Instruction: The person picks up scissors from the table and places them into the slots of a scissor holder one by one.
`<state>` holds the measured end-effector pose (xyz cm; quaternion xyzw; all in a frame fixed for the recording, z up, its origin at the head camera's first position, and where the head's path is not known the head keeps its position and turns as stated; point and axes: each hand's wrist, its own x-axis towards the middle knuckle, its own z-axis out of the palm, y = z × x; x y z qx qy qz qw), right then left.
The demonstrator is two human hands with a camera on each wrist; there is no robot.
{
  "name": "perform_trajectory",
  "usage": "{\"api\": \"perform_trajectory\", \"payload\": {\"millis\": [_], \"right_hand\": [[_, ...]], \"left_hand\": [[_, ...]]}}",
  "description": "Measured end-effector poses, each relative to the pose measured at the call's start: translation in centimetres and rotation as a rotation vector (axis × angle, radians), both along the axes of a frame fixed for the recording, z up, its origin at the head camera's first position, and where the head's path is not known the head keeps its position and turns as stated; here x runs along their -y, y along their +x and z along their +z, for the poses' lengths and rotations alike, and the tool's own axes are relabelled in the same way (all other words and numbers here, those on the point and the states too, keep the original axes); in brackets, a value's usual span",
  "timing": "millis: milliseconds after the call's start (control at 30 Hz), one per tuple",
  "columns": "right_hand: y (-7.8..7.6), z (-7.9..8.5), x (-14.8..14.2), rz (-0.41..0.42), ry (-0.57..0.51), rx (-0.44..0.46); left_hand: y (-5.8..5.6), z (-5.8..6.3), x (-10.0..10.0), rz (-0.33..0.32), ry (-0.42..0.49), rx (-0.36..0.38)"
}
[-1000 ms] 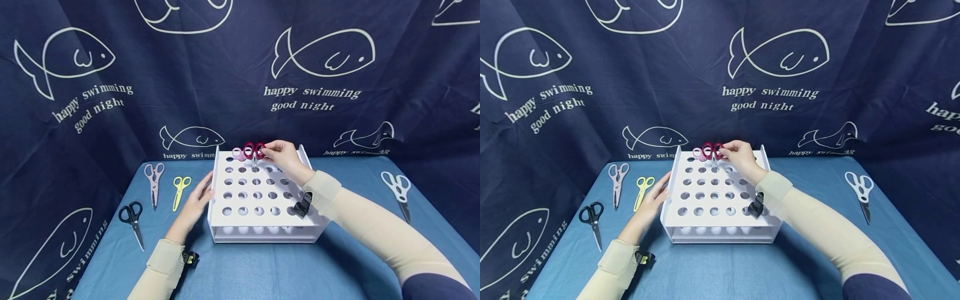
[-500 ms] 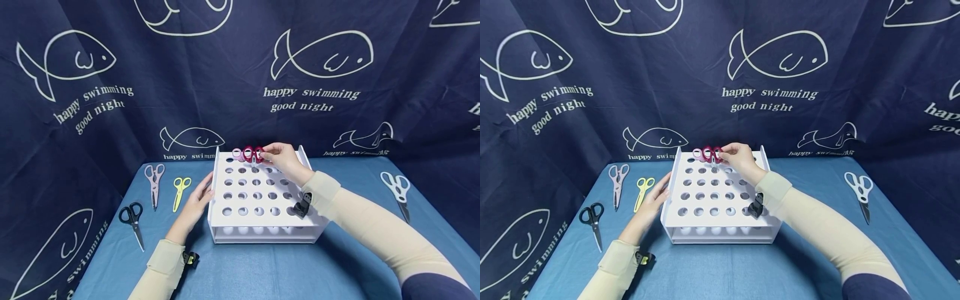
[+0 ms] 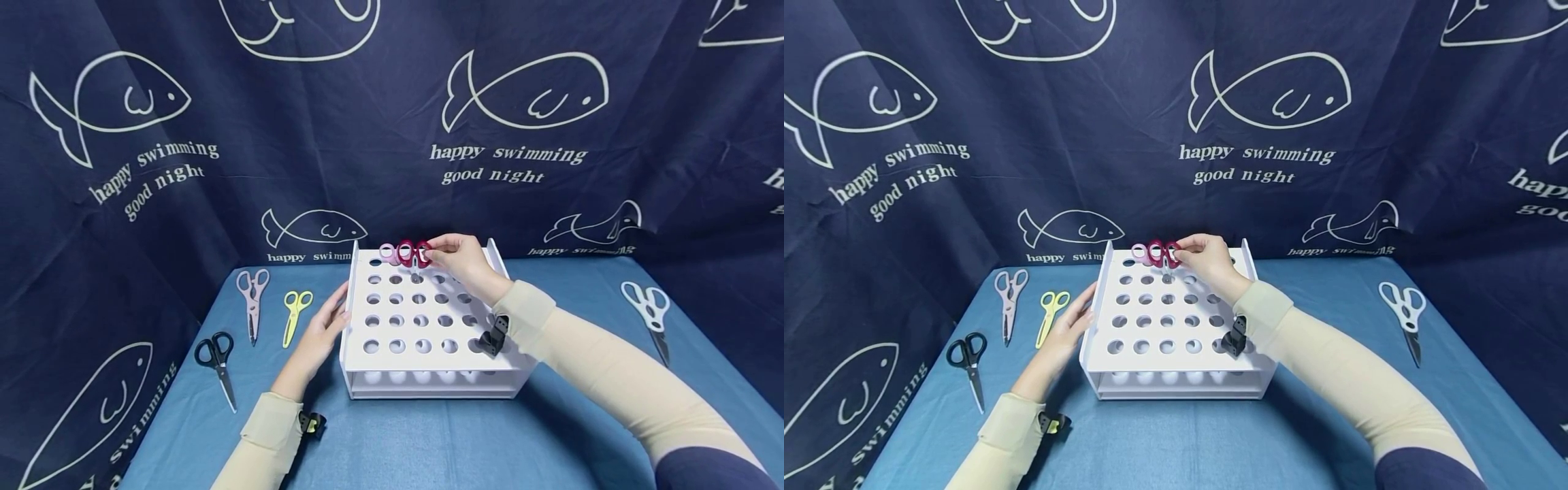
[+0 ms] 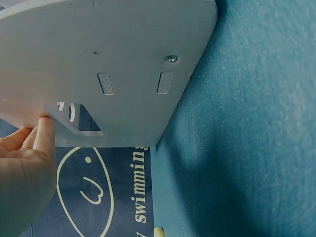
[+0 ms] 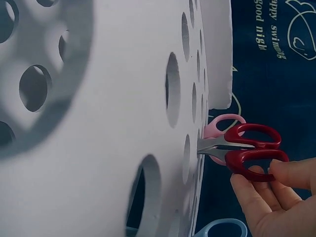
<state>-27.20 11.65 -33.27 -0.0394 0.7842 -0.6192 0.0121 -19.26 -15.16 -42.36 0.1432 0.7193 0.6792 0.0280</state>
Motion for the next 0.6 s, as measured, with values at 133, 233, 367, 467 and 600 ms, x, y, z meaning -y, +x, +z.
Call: {"api": "perform_trajectory", "payload": {"millis": [133, 233, 367, 467, 600], "right_hand": [[-0.11, -0.01, -0.13, 0.004, 0.034, -0.017], [-0.16, 0.12, -0.17, 0.006, 0.066, -0.035], [-0.11, 0.45, -0.17, 0.011, 0.094, -0.049], [-0.13, 0.52, -0.22, 0.008, 0.114, -0.052], [-0.16, 0.52, -0.31, -0.001, 0.139, -0.054]], "left_hand": [[-0.06, -0.03, -0.02, -0.008, 0.006, -0.008], [-0.09, 0.02, -0.05, -0.011, 0.010, -0.009], [-0.04, 0.10, -0.08, -0.008, 0.014, -0.007], [0.00, 0.10, -0.08, -0.004, 0.005, -0.005], [0.00, 0.03, -0.04, -0.002, -0.006, -0.005]]}}
